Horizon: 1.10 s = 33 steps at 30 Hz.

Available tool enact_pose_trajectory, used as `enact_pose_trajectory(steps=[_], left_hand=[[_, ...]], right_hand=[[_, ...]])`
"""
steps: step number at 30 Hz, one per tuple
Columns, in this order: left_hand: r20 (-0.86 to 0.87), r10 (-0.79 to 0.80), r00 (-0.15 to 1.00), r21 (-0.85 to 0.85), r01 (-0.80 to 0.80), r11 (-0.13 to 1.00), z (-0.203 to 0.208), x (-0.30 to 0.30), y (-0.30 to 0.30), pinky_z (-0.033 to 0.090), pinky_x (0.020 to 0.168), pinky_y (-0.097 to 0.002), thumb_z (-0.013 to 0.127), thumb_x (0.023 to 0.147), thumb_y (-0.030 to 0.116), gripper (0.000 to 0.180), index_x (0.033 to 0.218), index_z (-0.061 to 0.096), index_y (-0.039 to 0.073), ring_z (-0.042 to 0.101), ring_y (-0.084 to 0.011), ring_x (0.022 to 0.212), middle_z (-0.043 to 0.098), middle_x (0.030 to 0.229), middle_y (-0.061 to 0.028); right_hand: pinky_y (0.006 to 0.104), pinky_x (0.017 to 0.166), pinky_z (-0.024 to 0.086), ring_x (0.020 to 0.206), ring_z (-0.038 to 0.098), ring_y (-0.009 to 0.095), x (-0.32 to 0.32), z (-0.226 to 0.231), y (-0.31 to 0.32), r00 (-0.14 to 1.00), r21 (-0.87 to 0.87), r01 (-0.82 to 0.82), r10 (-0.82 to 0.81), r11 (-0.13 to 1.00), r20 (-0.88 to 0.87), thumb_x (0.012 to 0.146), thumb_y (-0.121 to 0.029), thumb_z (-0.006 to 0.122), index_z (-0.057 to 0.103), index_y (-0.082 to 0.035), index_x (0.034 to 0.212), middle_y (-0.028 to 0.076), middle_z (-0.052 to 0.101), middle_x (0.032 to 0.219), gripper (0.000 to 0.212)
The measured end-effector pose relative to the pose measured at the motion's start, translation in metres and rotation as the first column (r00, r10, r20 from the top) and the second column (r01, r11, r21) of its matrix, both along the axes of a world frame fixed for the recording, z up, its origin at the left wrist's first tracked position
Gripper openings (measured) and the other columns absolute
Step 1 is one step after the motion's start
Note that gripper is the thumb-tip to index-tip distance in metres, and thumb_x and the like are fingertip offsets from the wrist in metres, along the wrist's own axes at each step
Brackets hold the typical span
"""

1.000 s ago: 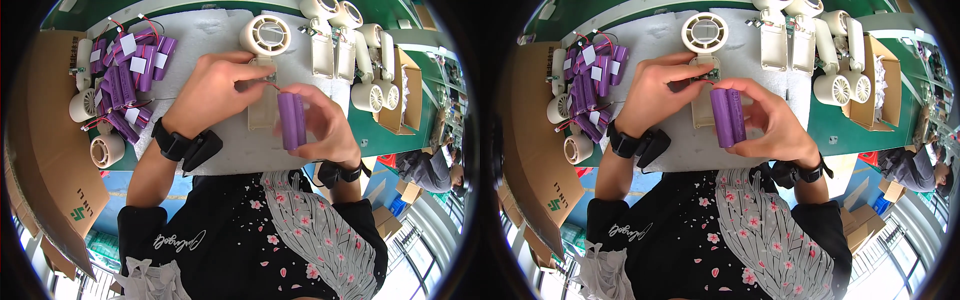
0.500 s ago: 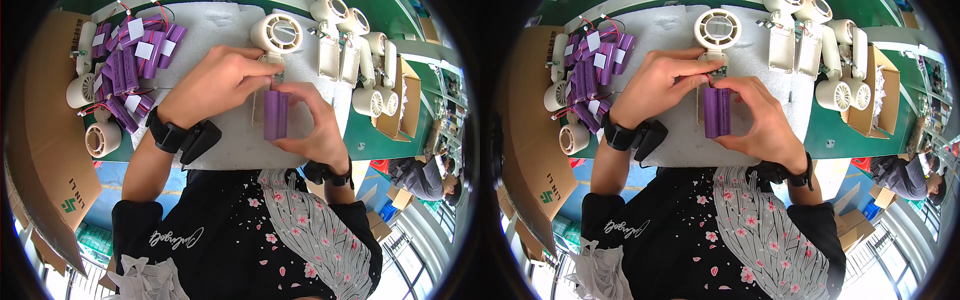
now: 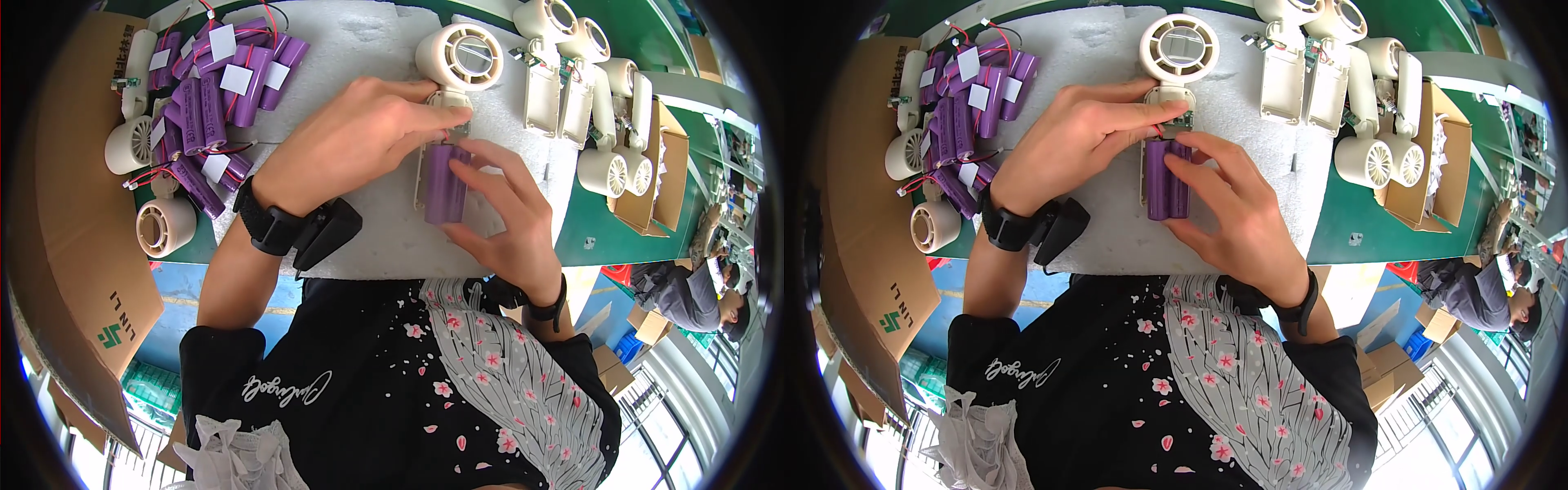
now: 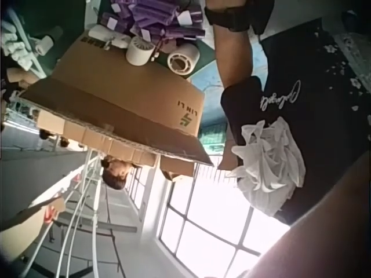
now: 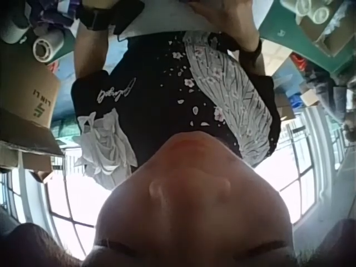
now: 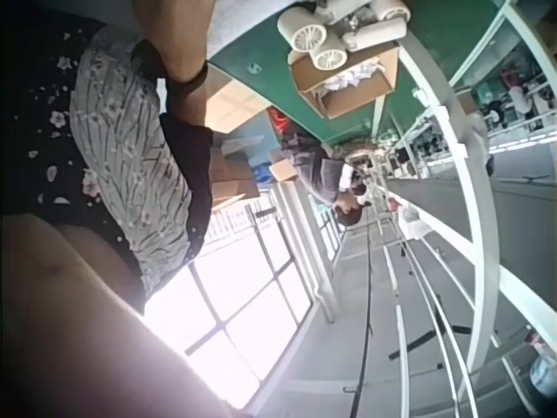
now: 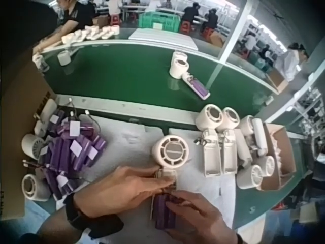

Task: The person picks up a battery pack from a box, places it into a handheld fan housing, and connects the wires to a circuit board by hand. After testing the connection, they press the battery into the compartment and set the fan aside.

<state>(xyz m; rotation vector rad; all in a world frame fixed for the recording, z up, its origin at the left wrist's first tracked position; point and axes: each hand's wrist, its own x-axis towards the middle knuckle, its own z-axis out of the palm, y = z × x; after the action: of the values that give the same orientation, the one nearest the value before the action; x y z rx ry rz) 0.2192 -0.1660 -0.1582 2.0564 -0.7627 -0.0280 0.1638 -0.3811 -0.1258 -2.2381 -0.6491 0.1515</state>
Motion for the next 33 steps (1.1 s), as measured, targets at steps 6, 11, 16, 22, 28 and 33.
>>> enact_pose_trajectory(steps=[6,11,16,22,28,33], left_hand=[[-0.020,0.000,1.000,0.027,0.000,1.000,0.000,-0.001,0.001,0.053,0.082,-0.0395,0.066,0.083,0.001,0.035,0.117,0.066,0.009,0.060,-0.0390,0.109,0.065,0.108,-0.0205],[-0.016,-0.002,1.000,0.026,0.003,1.000,0.000,-0.001,0.000,0.053,0.085,-0.0403,0.065,0.083,0.000,0.036,0.117,0.066,0.008,0.060,-0.0391,0.110,0.065,0.110,-0.0199],[-0.025,-0.003,1.000,0.029,0.004,1.000,-0.001,-0.001,0.002,0.053,0.086,-0.0404,0.064,0.083,-0.001,0.035,0.117,0.066,0.008,0.060,-0.0394,0.110,0.065,0.110,-0.0197],[-0.059,-0.029,0.998,-0.022,0.028,0.999,0.005,0.001,0.001,0.052,0.085,-0.0408,0.063,0.084,-0.001,0.033,0.115,0.067,0.007,0.060,-0.0396,0.110,0.066,0.108,-0.0198],[-0.048,-0.020,0.999,-0.023,0.019,1.000,0.004,0.001,0.001,0.052,0.085,-0.0406,0.063,0.084,-0.001,0.032,0.115,0.067,0.007,0.060,-0.0397,0.109,0.066,0.107,-0.0201],[-0.066,-0.026,0.997,-0.034,0.023,0.999,0.006,0.000,0.002,0.052,0.085,-0.0400,0.063,0.085,0.001,0.031,0.115,0.067,0.007,0.060,-0.0396,0.109,0.066,0.107,-0.0205]], right_hand=[[0.0335,0.079,0.057,0.101,0.064,0.027,-0.001,0.002,0.000,1.000,-0.015,-0.025,0.026,1.000,0.016,0.053,0.008,0.082,0.068,0.001,0.108,0.017,0.055,0.131,0.057],[0.0342,0.080,0.056,0.102,0.063,0.027,-0.003,0.004,0.003,1.000,-0.020,-0.005,0.005,1.000,-0.005,0.054,0.008,0.081,0.068,0.001,0.110,0.018,0.055,0.131,0.058],[0.0346,0.078,0.056,0.101,0.063,0.029,-0.001,0.007,0.005,0.999,-0.089,-0.024,0.027,0.996,0.030,0.054,0.007,0.081,0.068,0.001,0.110,0.019,0.055,0.132,0.058],[0.0353,0.078,0.055,0.100,0.063,0.031,-0.004,0.008,0.009,0.994,-0.151,-0.016,0.032,0.988,0.103,0.052,0.005,0.082,0.067,0.000,0.109,0.021,0.055,0.133,0.059],[0.0366,0.080,0.054,0.099,0.062,0.031,-0.005,0.008,0.012,0.994,-0.177,0.005,0.014,0.984,0.110,0.052,0.005,0.081,0.067,0.000,0.111,0.020,0.055,0.134,0.061],[0.0373,0.080,0.053,0.098,0.062,0.031,-0.008,0.008,0.013,0.993,-0.187,0.005,0.017,0.982,0.115,0.051,0.006,0.081,0.066,-0.001,0.111,0.020,0.054,0.134,0.062]])
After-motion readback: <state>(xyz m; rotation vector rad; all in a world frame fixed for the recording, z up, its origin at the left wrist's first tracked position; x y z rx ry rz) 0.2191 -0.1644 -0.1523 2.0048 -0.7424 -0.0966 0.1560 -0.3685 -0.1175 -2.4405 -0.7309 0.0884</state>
